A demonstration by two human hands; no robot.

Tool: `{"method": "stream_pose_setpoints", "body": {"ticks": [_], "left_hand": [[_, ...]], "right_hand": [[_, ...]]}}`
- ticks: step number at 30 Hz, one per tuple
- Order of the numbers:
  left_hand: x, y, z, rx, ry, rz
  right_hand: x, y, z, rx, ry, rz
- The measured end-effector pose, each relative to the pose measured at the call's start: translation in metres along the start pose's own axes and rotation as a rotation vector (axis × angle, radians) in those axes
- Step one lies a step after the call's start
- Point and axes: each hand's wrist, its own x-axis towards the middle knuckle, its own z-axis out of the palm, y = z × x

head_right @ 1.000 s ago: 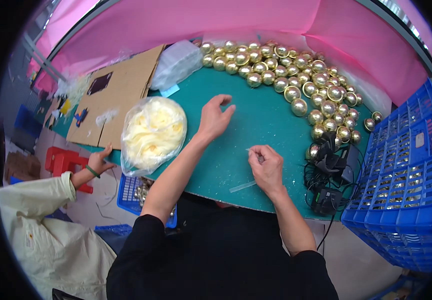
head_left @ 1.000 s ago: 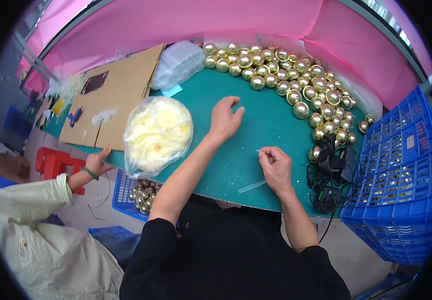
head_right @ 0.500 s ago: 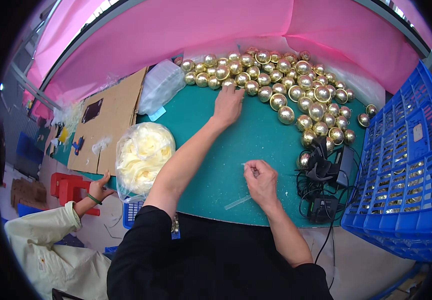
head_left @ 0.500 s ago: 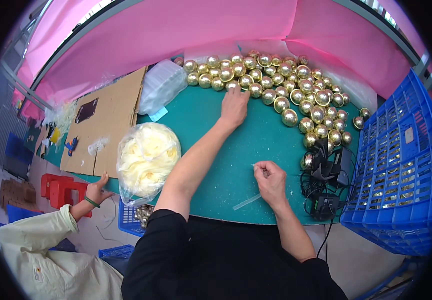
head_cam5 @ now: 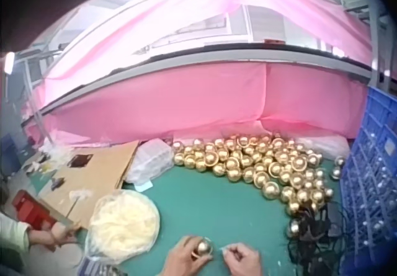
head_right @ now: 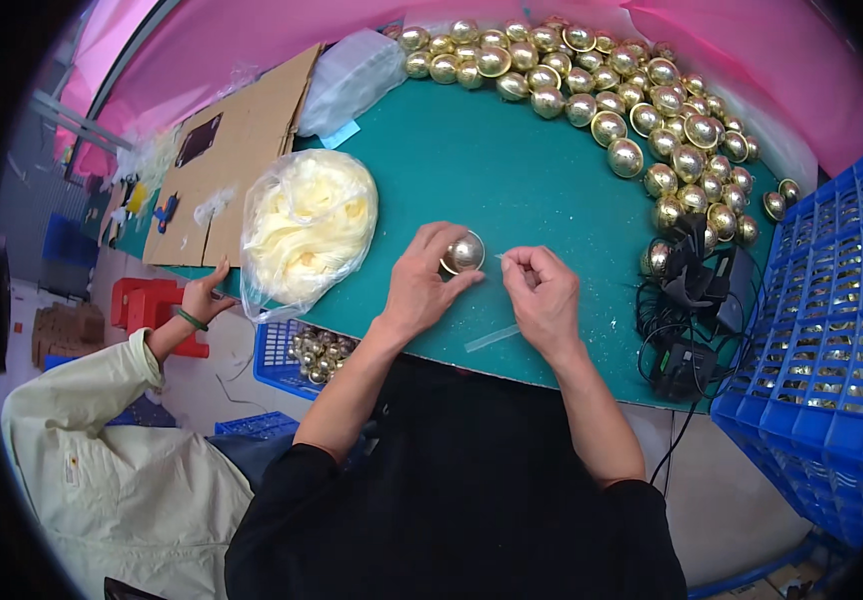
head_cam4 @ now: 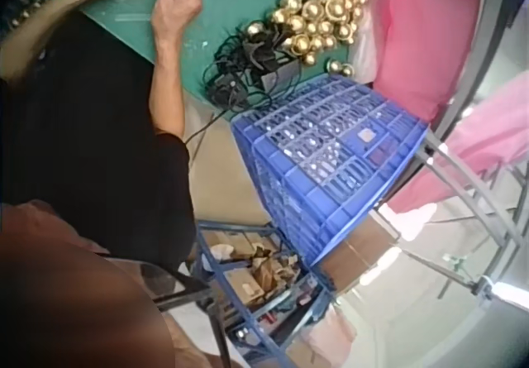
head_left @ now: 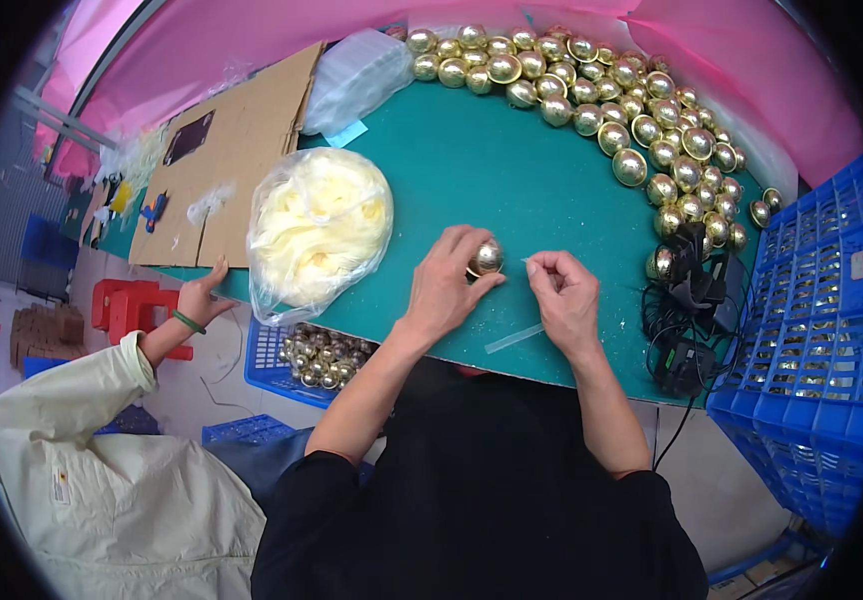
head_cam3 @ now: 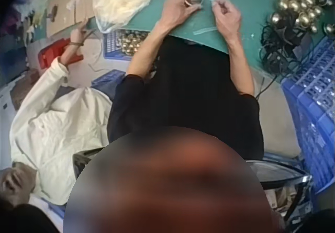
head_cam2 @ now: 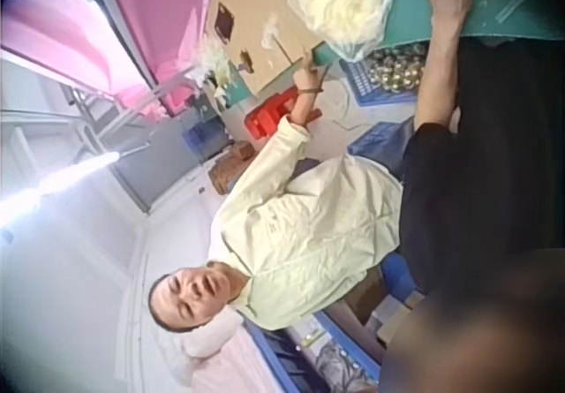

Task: Attach white strings to gold-colored Christmas ornaments at a manual workstation.

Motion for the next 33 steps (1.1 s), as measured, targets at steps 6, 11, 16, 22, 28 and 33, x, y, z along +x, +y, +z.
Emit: {"method": "stream_pose_setpoints", "body": {"ticks": [6, 11, 16, 22, 28, 33], "left_hand": [[-0.019, 0.003, -0.006, -0.265, -0.079, -0.301], [-0.030, 0.006, -0.002, -0.328, -0.023, -0.221], [-0.028, 0.014, -0.008, -0.325, -0.111, -0.298], [-0.028, 0.014, -0.008, -0.369, -0.123, -0.337], [-0.033, 0.010, -0.005, -0.441, -0.059, -0.323], [-0.040, -0.001, 0.008, -0.609, 0.025, -0.406]], "right_hand": [[-0.009, -0.004, 0.015, -0.120, -0.079, -0.083], [-0.010, -0.006, 0.020, -0.204, -0.085, -0.238], [-0.012, -0.005, 0.019, -0.217, -0.096, -0.229], [-0.011, -0.009, 0.018, -0.282, -0.116, -0.255], [-0.009, -0.014, 0.018, -0.293, -0.129, -0.299], [-0.008, -0.015, 0.019, -0.290, -0.149, -0.302]]}}
